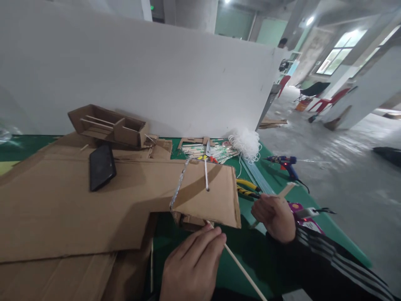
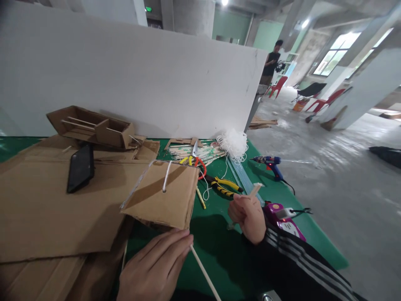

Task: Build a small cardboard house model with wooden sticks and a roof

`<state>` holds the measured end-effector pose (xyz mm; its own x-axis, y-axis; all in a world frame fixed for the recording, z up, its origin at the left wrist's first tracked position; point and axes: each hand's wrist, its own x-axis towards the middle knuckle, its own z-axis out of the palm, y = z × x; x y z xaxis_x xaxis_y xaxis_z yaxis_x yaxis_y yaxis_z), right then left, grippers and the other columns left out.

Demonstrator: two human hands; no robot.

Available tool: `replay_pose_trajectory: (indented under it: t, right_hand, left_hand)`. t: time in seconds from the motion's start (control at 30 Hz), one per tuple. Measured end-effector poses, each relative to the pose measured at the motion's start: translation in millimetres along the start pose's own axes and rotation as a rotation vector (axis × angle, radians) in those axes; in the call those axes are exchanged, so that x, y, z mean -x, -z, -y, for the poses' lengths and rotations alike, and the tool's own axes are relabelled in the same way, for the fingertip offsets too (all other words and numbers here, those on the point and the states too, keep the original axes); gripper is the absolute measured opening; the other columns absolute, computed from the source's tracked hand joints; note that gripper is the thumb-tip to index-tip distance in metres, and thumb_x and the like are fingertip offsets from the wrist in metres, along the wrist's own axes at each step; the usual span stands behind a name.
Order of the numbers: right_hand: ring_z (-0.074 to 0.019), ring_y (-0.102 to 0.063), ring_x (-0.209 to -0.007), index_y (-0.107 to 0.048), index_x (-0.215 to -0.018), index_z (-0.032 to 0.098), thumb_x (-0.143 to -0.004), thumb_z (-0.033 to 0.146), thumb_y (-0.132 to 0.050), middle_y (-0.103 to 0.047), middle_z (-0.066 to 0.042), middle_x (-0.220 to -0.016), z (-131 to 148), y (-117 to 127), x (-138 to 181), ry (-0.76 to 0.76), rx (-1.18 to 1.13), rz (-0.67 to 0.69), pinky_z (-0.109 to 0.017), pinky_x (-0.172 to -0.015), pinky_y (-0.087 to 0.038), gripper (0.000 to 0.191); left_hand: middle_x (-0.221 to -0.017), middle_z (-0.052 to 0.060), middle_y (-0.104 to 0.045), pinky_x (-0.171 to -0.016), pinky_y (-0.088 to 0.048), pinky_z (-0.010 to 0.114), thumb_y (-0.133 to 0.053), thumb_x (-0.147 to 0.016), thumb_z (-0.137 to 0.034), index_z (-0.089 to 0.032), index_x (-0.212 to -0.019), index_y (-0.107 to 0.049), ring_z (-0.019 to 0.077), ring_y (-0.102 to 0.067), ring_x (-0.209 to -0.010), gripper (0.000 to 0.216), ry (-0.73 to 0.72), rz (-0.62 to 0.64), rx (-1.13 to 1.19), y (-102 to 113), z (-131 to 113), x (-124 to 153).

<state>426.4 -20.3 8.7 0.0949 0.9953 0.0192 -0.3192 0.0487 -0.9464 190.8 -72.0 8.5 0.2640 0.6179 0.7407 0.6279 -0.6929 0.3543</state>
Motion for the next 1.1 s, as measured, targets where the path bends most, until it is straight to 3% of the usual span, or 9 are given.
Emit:
replay_pose_trajectory:
  t: [0.33, 0.47, 0.6, 0.67, 0.73, 0.8, 0.87, 1.0, 1.1]
  right_hand:
    - [-0.0065, -0.015, -0.034, -0.026, -0.049, 0.024, -0.085, 0.045, -0.063, -0.017, 0.010, -0.043, -47.4, 8.3, 9.7, -0.087, 0.105, 0.057, -0.023, -0.034, -0.016, 0.056]
    - [-0.0112, -0.038, -0.038, -0.045, -0.053, 0.022, -0.086, 0.044, -0.065, -0.038, 0.006, -0.043, -40.2, 11.5, 10.5, 0.004, 0.147, 0.077, -0.027, -0.042, -0.039, 0.044]
    - [-0.0136, -0.050, -0.050, -0.064, -0.085, 0.022, -0.086, 0.037, -0.067, -0.055, 0.004, -0.056, -12.5, 7.3, 9.7, 0.139, 0.148, 0.030, -0.032, -0.059, -0.049, 0.016]
    - [-0.0119, -0.046, -0.048, -0.064, -0.094, 0.024, -0.087, 0.036, -0.066, -0.052, 0.005, -0.058, 6.9, 1.3, 8.2, 0.196, 0.116, -0.015, -0.030, -0.056, -0.048, 0.014]
    - [-0.0095, -0.037, -0.042, -0.064, -0.093, 0.025, -0.089, 0.037, -0.062, -0.045, 0.007, -0.056, 26.0, -5.7, 6.5, 0.218, 0.061, -0.068, -0.024, -0.043, -0.038, 0.013]
    - [-0.0075, -0.025, -0.037, -0.065, -0.085, 0.024, -0.092, 0.041, -0.058, -0.037, 0.008, -0.051, 41.2, -11.7, 5.3, 0.233, 0.027, -0.076, -0.021, -0.035, -0.024, 0.019]
    - [-0.0073, -0.022, -0.036, -0.062, -0.073, 0.023, -0.093, 0.043, -0.056, -0.032, 0.007, -0.048, 49.3, -15.3, 4.8, 0.283, 0.022, -0.056, -0.022, -0.036, -0.018, 0.029]
    - [-0.0084, -0.020, -0.037, -0.049, -0.059, 0.022, -0.095, 0.045, -0.054, -0.025, 0.007, -0.046, 36.1, -15.9, 4.4, 0.392, -0.001, -0.071, -0.025, -0.039, -0.016, 0.042]
    - [-0.0090, -0.016, -0.037, -0.035, -0.054, 0.022, -0.096, 0.046, -0.052, -0.019, 0.008, -0.047, 7.4, -12.8, 4.4, 0.357, 0.018, -0.071, -0.025, -0.040, -0.012, 0.051]
  left_hand:
    - [-0.102, -0.005, -0.078, -0.091, -0.057, 0.022, -0.056, -0.096, -0.017, -0.024, -0.099, -0.075, 0.0132, -0.074, -0.094, 0.020, 0.006, 0.010, -0.015, 0.3, -1.3, -1.4]
    - [-0.101, -0.005, -0.078, -0.090, -0.057, 0.021, -0.056, -0.097, -0.017, -0.024, -0.099, -0.075, 0.0123, -0.074, -0.094, 0.020, -0.005, 0.003, -0.022, 0.6, -0.6, -2.1]
    - [-0.102, -0.004, -0.078, -0.091, -0.057, 0.022, -0.055, -0.097, -0.018, -0.024, -0.100, -0.074, 0.0129, -0.074, -0.097, 0.021, -0.009, 0.022, -0.013, 2.2, -0.4, -1.5]
    - [-0.103, -0.005, -0.078, -0.090, -0.057, 0.022, -0.055, -0.097, -0.018, -0.024, -0.100, -0.074, 0.0133, -0.074, -0.096, 0.021, -0.006, 0.021, -0.004, 2.5, -0.3, -1.0]
    - [-0.103, -0.005, -0.078, -0.089, -0.058, 0.022, -0.055, -0.097, -0.017, -0.024, -0.100, -0.074, 0.0135, -0.074, -0.095, 0.020, -0.006, 0.015, -0.002, 1.8, -0.2, -0.4]
    - [-0.103, -0.006, -0.078, -0.088, -0.058, 0.023, -0.056, -0.096, -0.016, -0.024, -0.100, -0.074, 0.0136, -0.074, -0.095, 0.020, 0.000, 0.013, -0.004, 0.5, 0.1, 0.3]
    - [-0.105, -0.007, -0.078, -0.089, -0.057, 0.023, -0.058, -0.095, -0.016, -0.024, -0.101, -0.074, 0.0134, -0.074, -0.096, 0.019, 0.001, 0.017, -0.003, -0.6, 0.3, 1.0]
    - [-0.105, -0.009, -0.078, -0.091, -0.056, 0.022, -0.058, -0.096, -0.017, -0.025, -0.101, -0.074, 0.0120, -0.074, -0.096, 0.019, 0.007, 0.001, -0.009, -0.8, 0.4, 1.8]
    - [-0.105, -0.008, -0.078, -0.091, -0.056, 0.022, -0.058, -0.096, -0.017, -0.025, -0.101, -0.074, 0.0123, -0.073, -0.097, 0.019, 0.007, 0.004, -0.013, -0.2, 0.4, 1.0]
